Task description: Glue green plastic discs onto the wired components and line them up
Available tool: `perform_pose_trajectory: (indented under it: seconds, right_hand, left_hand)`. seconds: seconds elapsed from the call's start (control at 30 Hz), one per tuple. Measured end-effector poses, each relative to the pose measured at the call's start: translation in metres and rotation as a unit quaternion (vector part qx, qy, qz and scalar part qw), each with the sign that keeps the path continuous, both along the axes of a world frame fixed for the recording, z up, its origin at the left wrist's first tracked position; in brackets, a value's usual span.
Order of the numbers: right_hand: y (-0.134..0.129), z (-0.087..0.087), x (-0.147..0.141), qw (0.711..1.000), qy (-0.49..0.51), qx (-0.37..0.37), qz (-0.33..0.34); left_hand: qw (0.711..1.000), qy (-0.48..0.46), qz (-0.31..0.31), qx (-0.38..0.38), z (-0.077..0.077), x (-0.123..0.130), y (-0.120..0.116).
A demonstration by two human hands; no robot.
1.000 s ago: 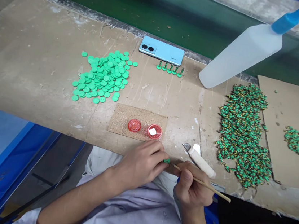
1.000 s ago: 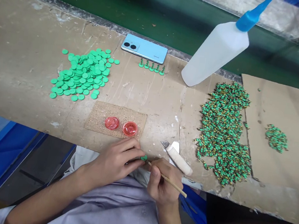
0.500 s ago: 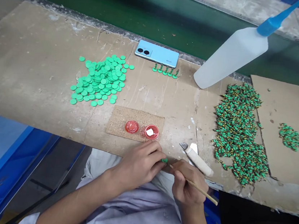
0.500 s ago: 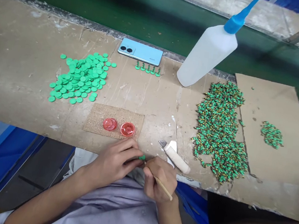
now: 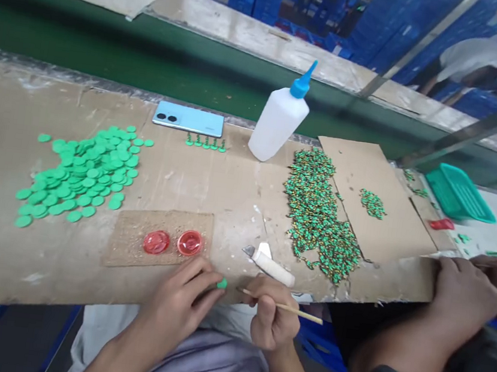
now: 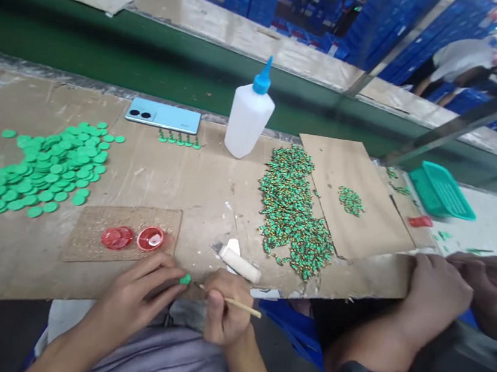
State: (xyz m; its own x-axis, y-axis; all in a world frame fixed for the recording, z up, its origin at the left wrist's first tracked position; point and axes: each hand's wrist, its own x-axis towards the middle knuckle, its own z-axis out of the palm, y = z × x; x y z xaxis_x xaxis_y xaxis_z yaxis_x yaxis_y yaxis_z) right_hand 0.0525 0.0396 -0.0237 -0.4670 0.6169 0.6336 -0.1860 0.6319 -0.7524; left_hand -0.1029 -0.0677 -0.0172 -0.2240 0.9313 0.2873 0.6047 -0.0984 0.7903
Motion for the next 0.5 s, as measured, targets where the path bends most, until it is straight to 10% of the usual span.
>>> perform_pose_trajectory:
  seconds: [0.3,0.5]
  right_hand:
    - [0.03,0.002,0.059,0.963,0.097,0.035,-0.25]
    - [0.046,-0.027,0.073,0.942,0.101,-0.02,-0.318]
  left_hand:
    - [0.991,0.074,0.04,0.1,0.004,0.007,-0.008]
    - [0.99,0.116,-0.032,0.068,0.038,0.036,0.051]
